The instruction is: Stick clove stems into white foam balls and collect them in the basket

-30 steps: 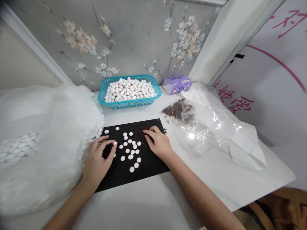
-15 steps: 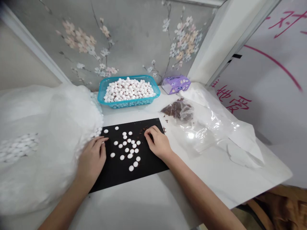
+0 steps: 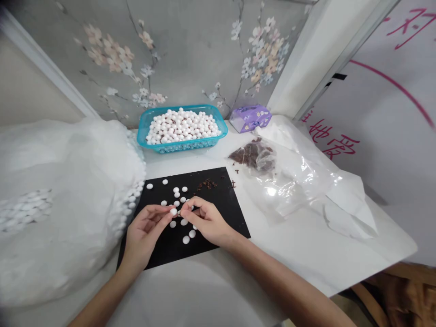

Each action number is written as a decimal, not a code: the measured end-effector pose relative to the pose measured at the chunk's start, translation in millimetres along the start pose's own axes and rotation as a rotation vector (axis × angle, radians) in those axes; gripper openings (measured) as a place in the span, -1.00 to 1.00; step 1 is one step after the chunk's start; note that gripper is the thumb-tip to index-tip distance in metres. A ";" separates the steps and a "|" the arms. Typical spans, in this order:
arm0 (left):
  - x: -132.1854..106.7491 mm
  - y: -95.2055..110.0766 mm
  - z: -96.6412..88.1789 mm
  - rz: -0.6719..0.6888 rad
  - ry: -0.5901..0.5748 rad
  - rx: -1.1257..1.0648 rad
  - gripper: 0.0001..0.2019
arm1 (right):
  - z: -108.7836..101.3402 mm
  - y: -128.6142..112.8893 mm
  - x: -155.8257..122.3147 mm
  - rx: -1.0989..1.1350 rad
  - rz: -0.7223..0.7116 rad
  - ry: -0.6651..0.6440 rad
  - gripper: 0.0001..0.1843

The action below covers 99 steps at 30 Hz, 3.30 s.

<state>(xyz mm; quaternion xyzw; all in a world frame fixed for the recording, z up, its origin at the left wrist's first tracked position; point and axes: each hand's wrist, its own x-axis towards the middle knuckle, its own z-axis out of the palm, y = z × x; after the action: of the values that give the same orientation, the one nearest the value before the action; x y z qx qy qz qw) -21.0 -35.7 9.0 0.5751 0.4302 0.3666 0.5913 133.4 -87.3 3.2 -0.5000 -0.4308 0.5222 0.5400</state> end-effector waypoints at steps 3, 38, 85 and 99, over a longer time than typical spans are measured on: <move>-0.2 -1.4 0.0 -0.007 -0.004 -0.022 -0.82 | -0.2 0.7 0.5 0.010 0.007 0.020 -0.71; 2.5 -2.5 -4.0 -0.193 -0.171 -0.233 -0.72 | 11.3 1.9 -3.3 -0.022 0.024 0.125 -0.66; 36.2 -17.9 -40.6 0.484 0.168 0.769 -0.82 | -42.0 10.6 9.4 -0.970 -0.265 0.317 -0.83; -2.1 1.6 0.6 -0.133 -0.034 -0.080 -0.83 | -1.5 -8.7 -7.8 -0.379 -0.245 0.264 -0.87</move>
<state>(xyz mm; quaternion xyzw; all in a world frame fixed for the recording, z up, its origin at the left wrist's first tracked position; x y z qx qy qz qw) -21.2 -37.7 10.7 0.5273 0.4423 0.3337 0.6442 135.3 -94.8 12.1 -0.6001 -0.5041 0.2932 0.5476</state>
